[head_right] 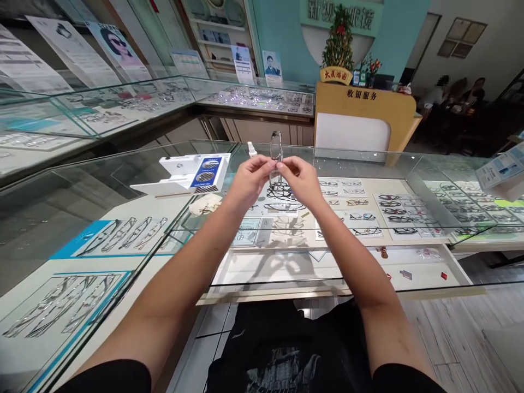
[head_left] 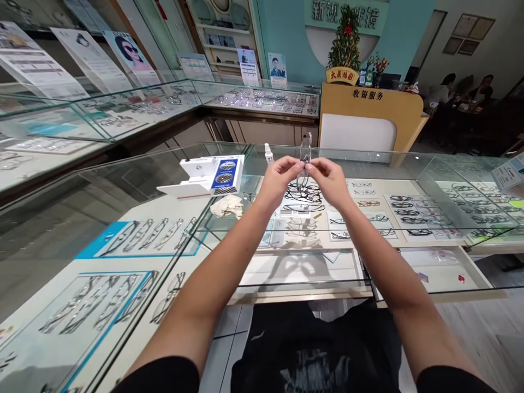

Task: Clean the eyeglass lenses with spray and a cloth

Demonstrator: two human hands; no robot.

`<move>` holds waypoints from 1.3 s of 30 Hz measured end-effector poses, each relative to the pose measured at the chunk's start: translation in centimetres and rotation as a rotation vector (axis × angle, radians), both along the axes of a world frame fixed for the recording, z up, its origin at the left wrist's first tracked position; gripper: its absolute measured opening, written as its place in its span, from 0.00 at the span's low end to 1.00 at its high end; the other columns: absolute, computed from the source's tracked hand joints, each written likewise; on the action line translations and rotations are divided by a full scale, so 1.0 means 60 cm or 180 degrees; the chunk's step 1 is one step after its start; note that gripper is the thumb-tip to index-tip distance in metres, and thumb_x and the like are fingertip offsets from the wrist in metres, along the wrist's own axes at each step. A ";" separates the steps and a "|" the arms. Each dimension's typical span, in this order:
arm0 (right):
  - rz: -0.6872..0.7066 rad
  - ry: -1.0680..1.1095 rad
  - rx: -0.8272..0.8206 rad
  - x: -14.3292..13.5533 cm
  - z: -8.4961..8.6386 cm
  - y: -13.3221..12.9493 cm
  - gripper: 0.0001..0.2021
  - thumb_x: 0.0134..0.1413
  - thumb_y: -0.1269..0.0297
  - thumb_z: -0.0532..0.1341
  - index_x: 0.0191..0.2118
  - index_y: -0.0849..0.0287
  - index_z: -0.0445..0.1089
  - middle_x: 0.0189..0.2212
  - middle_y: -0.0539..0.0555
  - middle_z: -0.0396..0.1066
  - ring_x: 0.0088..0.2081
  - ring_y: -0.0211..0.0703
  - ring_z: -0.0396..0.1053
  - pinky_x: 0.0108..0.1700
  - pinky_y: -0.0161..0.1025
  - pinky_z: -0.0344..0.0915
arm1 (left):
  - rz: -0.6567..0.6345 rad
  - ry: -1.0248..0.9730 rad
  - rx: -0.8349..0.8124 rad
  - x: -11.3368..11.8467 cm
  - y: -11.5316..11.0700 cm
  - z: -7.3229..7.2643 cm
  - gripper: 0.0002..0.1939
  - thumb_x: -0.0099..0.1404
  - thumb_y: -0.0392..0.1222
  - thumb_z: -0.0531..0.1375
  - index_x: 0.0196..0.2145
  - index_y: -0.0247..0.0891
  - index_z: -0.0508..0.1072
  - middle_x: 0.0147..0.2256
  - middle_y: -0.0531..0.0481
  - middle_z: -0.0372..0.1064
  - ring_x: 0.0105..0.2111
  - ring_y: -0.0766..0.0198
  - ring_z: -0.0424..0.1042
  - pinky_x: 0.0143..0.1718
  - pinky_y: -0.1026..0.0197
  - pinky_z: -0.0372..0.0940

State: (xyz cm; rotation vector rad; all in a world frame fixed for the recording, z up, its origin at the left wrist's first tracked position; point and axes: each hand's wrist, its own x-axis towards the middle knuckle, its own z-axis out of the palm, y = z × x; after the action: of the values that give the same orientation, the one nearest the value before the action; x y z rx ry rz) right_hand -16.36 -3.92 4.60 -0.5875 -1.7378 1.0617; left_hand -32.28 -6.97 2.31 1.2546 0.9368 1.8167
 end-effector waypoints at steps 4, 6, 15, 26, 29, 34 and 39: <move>-0.0099 0.0019 0.0068 -0.039 -0.022 0.006 0.22 0.58 0.41 0.65 0.32 0.57 0.74 0.29 0.50 0.75 0.32 0.40 0.67 0.40 0.41 0.65 | 0.0253 -0.0086 0.0047 -0.015 -0.004 -0.025 0.26 0.47 0.62 0.80 0.31 0.39 0.79 0.31 0.53 0.75 0.32 0.68 0.72 0.40 0.63 0.70; -0.0185 0.0008 0.0098 -0.043 -0.030 0.008 0.20 0.58 0.43 0.65 0.32 0.58 0.74 0.29 0.50 0.75 0.32 0.40 0.67 0.40 0.41 0.65 | 0.0317 0.0012 0.0055 -0.023 -0.002 -0.030 0.27 0.46 0.62 0.79 0.31 0.38 0.79 0.31 0.53 0.76 0.33 0.67 0.73 0.40 0.62 0.71; -0.0795 -0.0419 0.0131 -0.001 -0.033 0.038 0.18 0.61 0.46 0.63 0.35 0.56 0.78 0.25 0.49 0.73 0.29 0.41 0.66 0.37 0.40 0.63 | 0.0261 0.0289 -0.0109 -0.024 0.026 -0.046 0.26 0.50 0.62 0.77 0.34 0.38 0.78 0.36 0.46 0.81 0.40 0.57 0.80 0.43 0.55 0.77; -0.2132 -0.0828 0.1241 0.005 -0.041 0.054 0.18 0.62 0.51 0.63 0.52 0.55 0.64 0.56 0.65 0.72 0.58 0.58 0.68 0.62 0.54 0.62 | 0.0269 0.0684 -0.0298 -0.013 0.035 -0.063 0.19 0.57 0.57 0.73 0.35 0.38 0.80 0.34 0.47 0.80 0.36 0.59 0.80 0.41 0.56 0.75; -0.2129 -0.1043 0.1239 -0.005 -0.048 0.051 0.19 0.60 0.54 0.64 0.52 0.54 0.62 0.56 0.65 0.70 0.58 0.60 0.67 0.62 0.57 0.62 | 0.0324 0.0614 -0.0214 -0.012 0.034 -0.061 0.21 0.56 0.58 0.73 0.35 0.38 0.79 0.35 0.46 0.80 0.37 0.59 0.79 0.40 0.57 0.75; -0.2077 -0.1258 0.1255 -0.008 -0.052 0.047 0.16 0.57 0.66 0.59 0.52 0.54 0.63 0.54 0.64 0.70 0.56 0.59 0.66 0.60 0.58 0.63 | 0.0576 0.0519 -0.0120 -0.013 0.036 -0.061 0.24 0.55 0.62 0.73 0.35 0.38 0.79 0.37 0.46 0.80 0.39 0.58 0.79 0.42 0.57 0.75; -0.2119 -0.1555 0.1200 -0.003 -0.061 0.056 0.18 0.54 0.70 0.57 0.51 0.56 0.65 0.54 0.66 0.69 0.56 0.61 0.65 0.58 0.57 0.64 | 0.0785 0.0258 -0.0074 -0.022 0.040 -0.062 0.26 0.55 0.63 0.73 0.37 0.39 0.76 0.39 0.46 0.78 0.41 0.59 0.78 0.44 0.56 0.76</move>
State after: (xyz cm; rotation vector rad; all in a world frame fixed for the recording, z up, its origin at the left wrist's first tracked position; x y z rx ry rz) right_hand -16.56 -0.57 0.97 -1.1376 -1.8746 0.1188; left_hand -33.57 -4.56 -1.41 1.2511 1.1992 1.9476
